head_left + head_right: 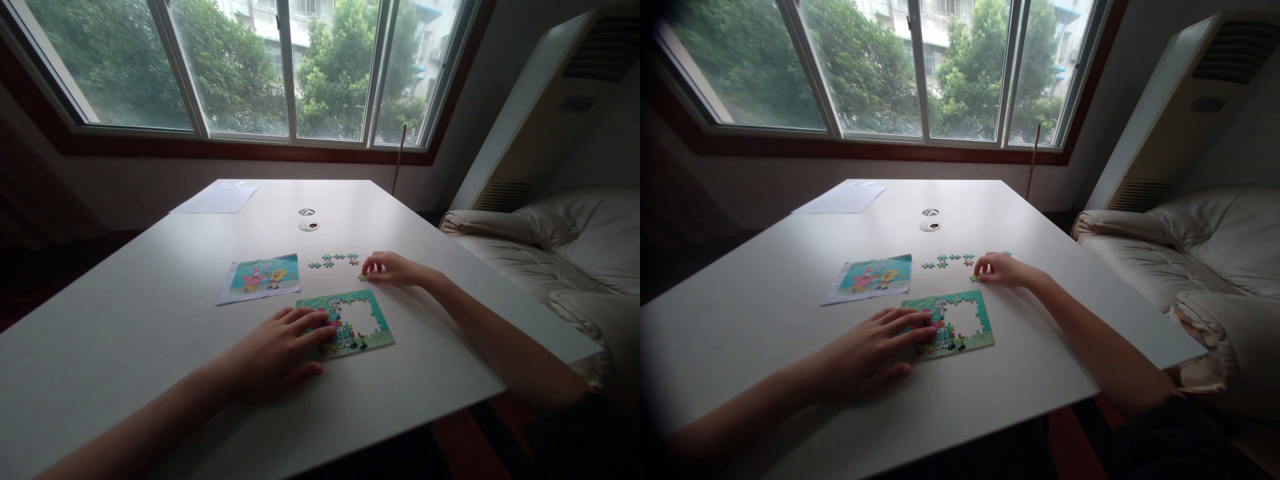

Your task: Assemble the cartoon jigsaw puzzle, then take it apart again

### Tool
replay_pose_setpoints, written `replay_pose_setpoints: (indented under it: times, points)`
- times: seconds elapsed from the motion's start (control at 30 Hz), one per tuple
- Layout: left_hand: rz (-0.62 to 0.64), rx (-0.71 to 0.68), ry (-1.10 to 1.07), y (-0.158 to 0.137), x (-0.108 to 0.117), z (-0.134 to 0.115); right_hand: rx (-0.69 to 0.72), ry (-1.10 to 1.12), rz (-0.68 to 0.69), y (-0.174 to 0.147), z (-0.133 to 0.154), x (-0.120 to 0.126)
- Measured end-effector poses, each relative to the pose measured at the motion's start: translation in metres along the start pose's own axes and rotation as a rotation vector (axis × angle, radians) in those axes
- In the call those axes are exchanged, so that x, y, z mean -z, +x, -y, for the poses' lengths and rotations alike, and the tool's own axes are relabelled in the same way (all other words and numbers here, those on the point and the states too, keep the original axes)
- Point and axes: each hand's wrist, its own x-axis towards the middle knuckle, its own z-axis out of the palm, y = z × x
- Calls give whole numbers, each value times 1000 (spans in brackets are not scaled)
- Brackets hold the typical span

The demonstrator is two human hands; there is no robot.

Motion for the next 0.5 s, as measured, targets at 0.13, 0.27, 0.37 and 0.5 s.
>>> replay_pose_setpoints:
  times: [0.13, 0.27, 0.37, 0.5]
  points:
    - [-2, 0, 6, -1, -1, 0, -107, -66, 15, 1, -1, -3]
    - [-4, 1, 9, -1, -1, -1, -135, -46, 23, 0, -2, 0]
    - [-5, 0, 10, 0, 0, -1, -135, -3, 38, -3, -5, 9]
    - [4, 0, 7, 0, 1, -1, -111, 64, 132, -8, -10, 18]
